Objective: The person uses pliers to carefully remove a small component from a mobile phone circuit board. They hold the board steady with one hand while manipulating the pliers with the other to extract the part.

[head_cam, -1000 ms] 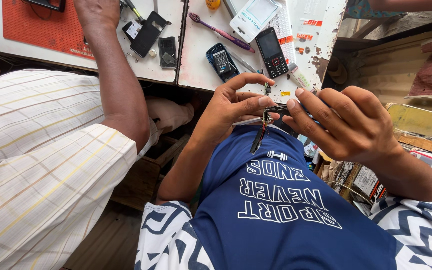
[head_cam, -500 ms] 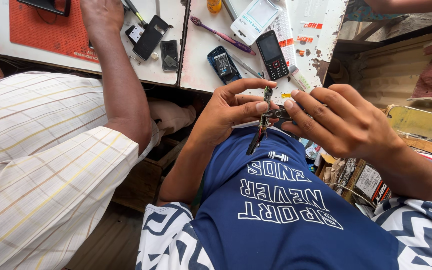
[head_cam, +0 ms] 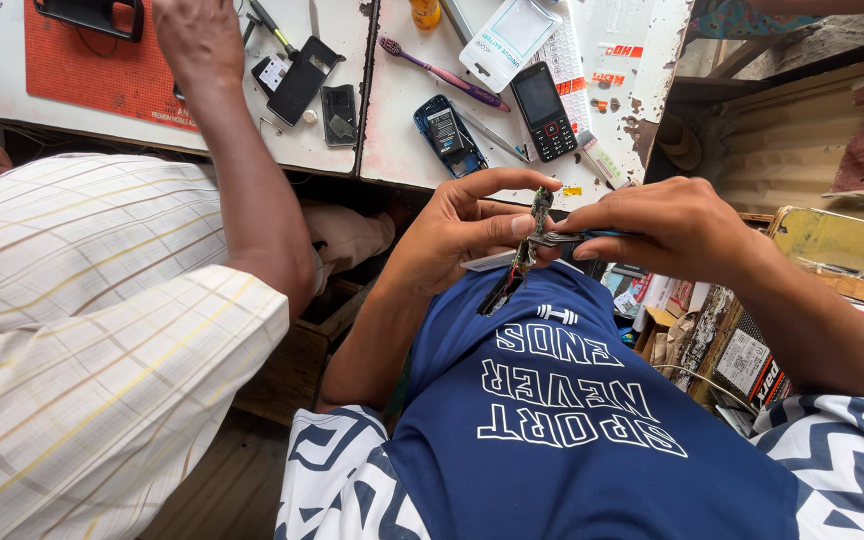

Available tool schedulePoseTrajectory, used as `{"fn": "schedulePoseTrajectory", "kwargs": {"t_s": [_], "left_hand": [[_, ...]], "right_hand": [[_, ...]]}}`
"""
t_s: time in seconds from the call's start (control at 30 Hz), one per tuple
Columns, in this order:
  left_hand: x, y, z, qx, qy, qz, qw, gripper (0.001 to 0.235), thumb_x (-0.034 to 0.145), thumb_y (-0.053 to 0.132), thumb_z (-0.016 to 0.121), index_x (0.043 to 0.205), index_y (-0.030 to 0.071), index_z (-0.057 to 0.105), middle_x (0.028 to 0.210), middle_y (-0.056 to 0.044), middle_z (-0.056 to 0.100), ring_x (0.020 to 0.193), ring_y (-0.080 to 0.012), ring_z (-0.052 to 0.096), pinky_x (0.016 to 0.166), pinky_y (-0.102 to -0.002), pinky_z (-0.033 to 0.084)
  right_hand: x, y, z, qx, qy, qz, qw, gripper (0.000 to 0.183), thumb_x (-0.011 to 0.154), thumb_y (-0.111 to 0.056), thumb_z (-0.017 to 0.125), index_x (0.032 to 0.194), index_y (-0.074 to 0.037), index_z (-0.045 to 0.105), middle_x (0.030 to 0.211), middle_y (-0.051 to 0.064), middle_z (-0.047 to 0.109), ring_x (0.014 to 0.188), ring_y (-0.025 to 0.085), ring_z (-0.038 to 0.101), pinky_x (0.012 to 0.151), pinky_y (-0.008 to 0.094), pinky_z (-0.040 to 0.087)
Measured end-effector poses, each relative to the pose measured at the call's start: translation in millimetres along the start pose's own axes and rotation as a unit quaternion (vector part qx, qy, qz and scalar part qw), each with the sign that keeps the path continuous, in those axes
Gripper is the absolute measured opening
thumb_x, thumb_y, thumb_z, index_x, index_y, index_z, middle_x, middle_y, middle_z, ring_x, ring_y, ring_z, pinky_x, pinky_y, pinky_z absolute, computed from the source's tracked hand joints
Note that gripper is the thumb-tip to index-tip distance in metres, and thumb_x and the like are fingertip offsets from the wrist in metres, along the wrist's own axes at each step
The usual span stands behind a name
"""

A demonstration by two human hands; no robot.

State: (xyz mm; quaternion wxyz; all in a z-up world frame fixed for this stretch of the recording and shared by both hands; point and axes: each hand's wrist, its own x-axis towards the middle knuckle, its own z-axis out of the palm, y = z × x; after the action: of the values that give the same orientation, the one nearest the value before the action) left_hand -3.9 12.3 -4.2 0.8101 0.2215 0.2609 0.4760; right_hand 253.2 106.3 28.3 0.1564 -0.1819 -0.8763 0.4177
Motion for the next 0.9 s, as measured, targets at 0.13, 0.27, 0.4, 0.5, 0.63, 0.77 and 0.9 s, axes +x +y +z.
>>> {"fn": "schedulePoseTrajectory", "kwargs": {"t_s": [0.13, 0.27, 0.4, 0.5, 0.63, 0.77, 0.9], "left_hand": [[0.6, -0.6, 0.4, 0.001, 0.002, 0.007, 1.0, 0.043, 0.098, 0.008, 0.076, 0.138, 0.002, 0.064, 0.112, -0.022, 0.076, 0.101, -0.0259, 0.076, 0.091, -0.038, 0.065], [-2.8, 0.5, 2.9, 0.04, 0.052, 0.034, 0.997, 0.043, 0.096, 0.008, 0.075, 0.137, 0.003, 0.062, 0.112, -0.023, 0.076, 0.1, -0.0287, 0.077, 0.091, -0.041, 0.067], [-5.5, -1.0, 8.9, 0.033, 0.106, 0.113, 0.987, 0.042, 0.1, 0.006, 0.074, 0.139, 0.003, 0.059, 0.117, -0.025, 0.074, 0.107, -0.0295, 0.075, 0.095, -0.042, 0.065], [-3.6, -4.8, 12.1, 0.026, 0.12, 0.132, 0.984, 0.043, 0.099, 0.006, 0.073, 0.139, 0.003, 0.058, 0.116, -0.025, 0.073, 0.108, -0.0311, 0.076, 0.092, -0.043, 0.066], [-3.8, -5.7, 12.2, 0.037, 0.101, 0.125, 0.986, 0.043, 0.1, 0.005, 0.074, 0.14, 0.003, 0.058, 0.119, -0.025, 0.072, 0.111, -0.0303, 0.075, 0.096, -0.043, 0.066], [-3.6, -6.1, 13.6, 0.051, 0.09, 0.123, 0.987, 0.043, 0.1, 0.006, 0.073, 0.14, 0.004, 0.058, 0.121, -0.025, 0.072, 0.111, -0.0299, 0.075, 0.095, -0.042, 0.066], [-4.0, -6.7, 13.8, 0.054, 0.089, 0.118, 0.988, 0.043, 0.101, 0.005, 0.073, 0.141, 0.004, 0.057, 0.122, -0.026, 0.072, 0.112, -0.0291, 0.074, 0.097, -0.04, 0.065]], "right_hand": [[1.0, 7.2, 1.1, 0.127, -0.019, 0.086, 0.988, 0.037, 0.086, -0.027, 0.079, 0.116, -0.008, 0.068, 0.096, 0.004, 0.08, 0.086, 0.02, 0.081, 0.071, 0.031, 0.061], [-1.0, -4.2, -1.2, -0.041, 0.035, 0.018, 0.998, 0.042, 0.08, -0.028, 0.084, 0.114, -0.008, 0.07, 0.104, 0.009, 0.077, 0.091, 0.023, 0.075, 0.075, 0.034, 0.057], [3.3, -18.6, 2.9, -0.162, 0.131, -0.063, 0.976, 0.045, 0.083, -0.03, 0.087, 0.114, -0.005, 0.068, 0.113, 0.011, 0.074, 0.099, 0.026, 0.072, 0.082, 0.038, 0.055], [4.7, -28.3, 10.5, -0.188, 0.165, -0.079, 0.965, 0.045, 0.083, -0.03, 0.089, 0.114, -0.004, 0.068, 0.112, 0.011, 0.074, 0.099, 0.026, 0.071, 0.085, 0.04, 0.054], [4.7, -33.7, 12.7, -0.221, 0.178, -0.086, 0.955, 0.045, 0.085, -0.03, 0.089, 0.114, -0.003, 0.069, 0.113, 0.011, 0.074, 0.101, 0.028, 0.07, 0.087, 0.042, 0.054], [6.8, -36.6, 8.0, -0.225, 0.166, -0.088, 0.956, 0.043, 0.084, -0.03, 0.09, 0.112, -0.004, 0.07, 0.112, 0.011, 0.074, 0.101, 0.028, 0.07, 0.085, 0.042, 0.052], [10.1, -37.9, 6.2, -0.223, 0.159, -0.095, 0.957, 0.043, 0.085, -0.029, 0.089, 0.112, -0.003, 0.07, 0.112, 0.011, 0.073, 0.1, 0.028, 0.07, 0.084, 0.042, 0.052]]}}
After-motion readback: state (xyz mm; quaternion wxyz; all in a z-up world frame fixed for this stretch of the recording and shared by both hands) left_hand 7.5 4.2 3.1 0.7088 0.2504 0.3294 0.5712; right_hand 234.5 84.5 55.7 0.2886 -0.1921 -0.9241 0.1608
